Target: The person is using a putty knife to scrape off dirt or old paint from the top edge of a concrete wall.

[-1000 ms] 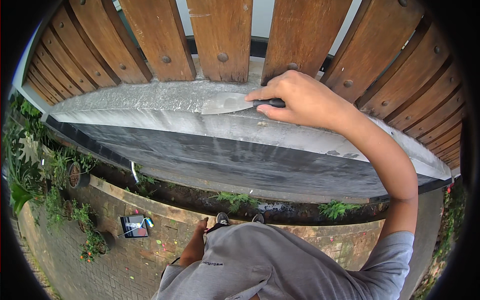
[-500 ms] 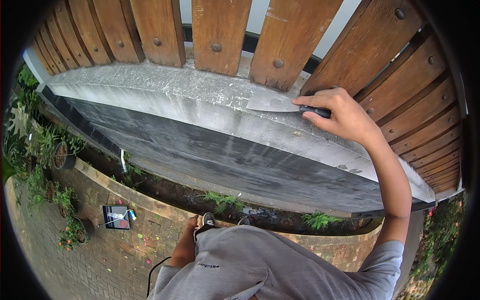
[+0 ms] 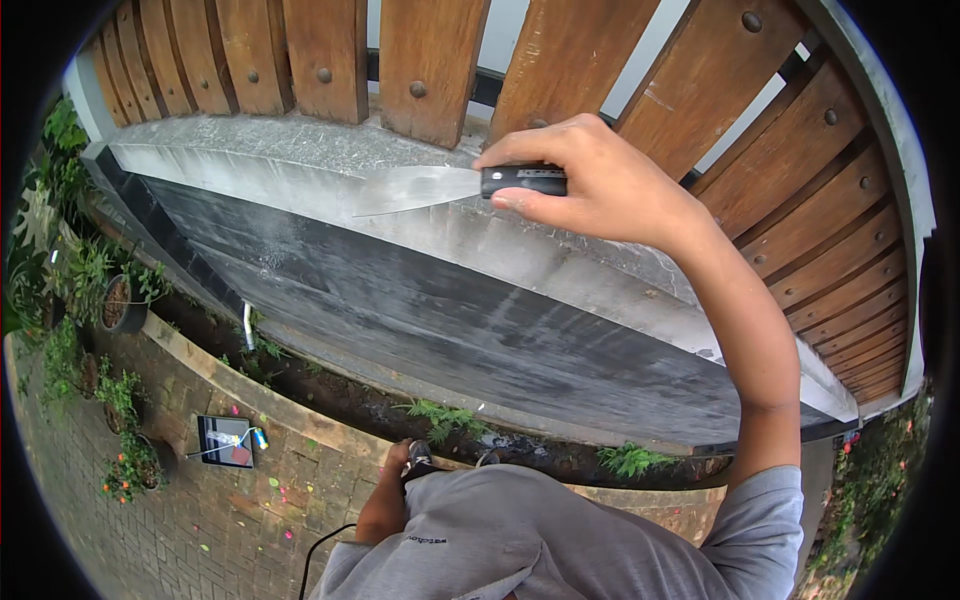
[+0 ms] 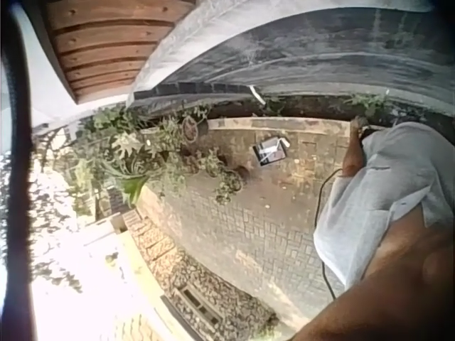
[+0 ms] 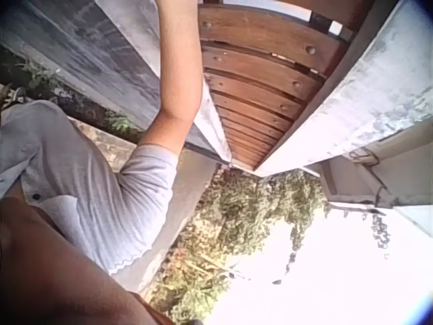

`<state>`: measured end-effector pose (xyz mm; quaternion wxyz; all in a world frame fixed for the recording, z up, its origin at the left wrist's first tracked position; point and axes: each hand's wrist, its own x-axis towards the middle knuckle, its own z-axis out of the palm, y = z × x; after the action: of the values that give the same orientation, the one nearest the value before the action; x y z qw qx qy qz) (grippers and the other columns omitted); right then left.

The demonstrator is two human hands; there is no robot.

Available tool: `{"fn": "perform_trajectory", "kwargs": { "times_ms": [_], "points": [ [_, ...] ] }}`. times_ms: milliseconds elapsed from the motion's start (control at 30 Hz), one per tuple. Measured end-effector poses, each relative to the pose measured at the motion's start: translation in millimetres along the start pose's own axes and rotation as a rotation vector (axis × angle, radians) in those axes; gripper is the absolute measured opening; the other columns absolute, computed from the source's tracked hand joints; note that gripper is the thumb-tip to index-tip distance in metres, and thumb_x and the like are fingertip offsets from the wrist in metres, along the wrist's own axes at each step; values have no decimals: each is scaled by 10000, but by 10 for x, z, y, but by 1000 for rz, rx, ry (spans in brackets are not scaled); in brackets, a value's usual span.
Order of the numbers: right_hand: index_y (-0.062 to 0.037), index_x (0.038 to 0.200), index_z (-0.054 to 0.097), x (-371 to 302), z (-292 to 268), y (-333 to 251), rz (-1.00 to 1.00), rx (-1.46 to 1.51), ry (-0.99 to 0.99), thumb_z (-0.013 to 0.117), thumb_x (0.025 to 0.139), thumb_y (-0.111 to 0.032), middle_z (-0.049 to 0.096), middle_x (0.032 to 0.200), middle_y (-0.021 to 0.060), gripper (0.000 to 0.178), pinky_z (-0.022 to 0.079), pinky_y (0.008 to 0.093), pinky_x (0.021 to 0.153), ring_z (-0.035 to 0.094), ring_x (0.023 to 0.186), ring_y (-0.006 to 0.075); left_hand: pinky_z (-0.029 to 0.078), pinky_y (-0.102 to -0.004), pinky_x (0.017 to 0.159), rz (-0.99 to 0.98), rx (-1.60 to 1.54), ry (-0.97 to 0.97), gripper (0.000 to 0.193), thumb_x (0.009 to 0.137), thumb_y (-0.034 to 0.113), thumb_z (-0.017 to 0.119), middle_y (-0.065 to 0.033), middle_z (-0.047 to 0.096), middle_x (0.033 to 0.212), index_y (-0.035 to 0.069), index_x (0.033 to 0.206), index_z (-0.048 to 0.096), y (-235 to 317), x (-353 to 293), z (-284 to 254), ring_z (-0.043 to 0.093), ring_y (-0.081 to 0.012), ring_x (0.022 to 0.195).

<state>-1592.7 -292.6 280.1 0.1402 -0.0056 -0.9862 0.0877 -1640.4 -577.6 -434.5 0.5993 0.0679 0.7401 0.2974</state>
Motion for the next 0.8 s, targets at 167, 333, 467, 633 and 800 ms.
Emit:
{"fn": "perform_trajectory", "kwargs": {
  "times_ms": [167,333,467,633,800],
  "points": [
    [14,967,677,-470,-358,87,360,-123,-150,657,802,-167,682,880,176,246,514,346,747,661,823,315,454,-516,778,-148,-133,2,616,865,486,510,-141,518,1261,51,1298,461,-126,9,-499,587,-358,1006],
    [10,1000,675,-143,-132,-18,377,-69,-107,648,814,-176,672,841,201,265,513,359,735,654,791,341,498,-498,689,-2,-64,73,584,853,463,541,-163,579,1109,2,1209,522,-528,-11,-975,619,-365,907],
    [7,1028,661,570,377,-90,247,-138,-43,623,849,-223,664,891,209,294,503,379,761,641,830,345,495,-497,719,-113,-160,85,567,854,452,549,-160,582,1099,-3,1192,533,-246,-133,-925,621,-360,897],
    [-32,1070,636,1292,890,-784,-186,-32,-133,623,855,-285,665,899,175,333,497,423,764,627,855,347,531,-425,646,-117,-150,120,565,865,429,497,-191,624,1101,2,1231,548,-236,-149,-887,668,-296,795],
    [-59,990,609,1007,272,-761,-42,-149,-97,650,820,-248,649,808,140,257,492,387,687,638,779,312,456,-477,773,-105,-298,55,620,872,480,502,-146,540,1250,42,1309,458,-308,-231,-1008,604,-337,964]
  ]
}}
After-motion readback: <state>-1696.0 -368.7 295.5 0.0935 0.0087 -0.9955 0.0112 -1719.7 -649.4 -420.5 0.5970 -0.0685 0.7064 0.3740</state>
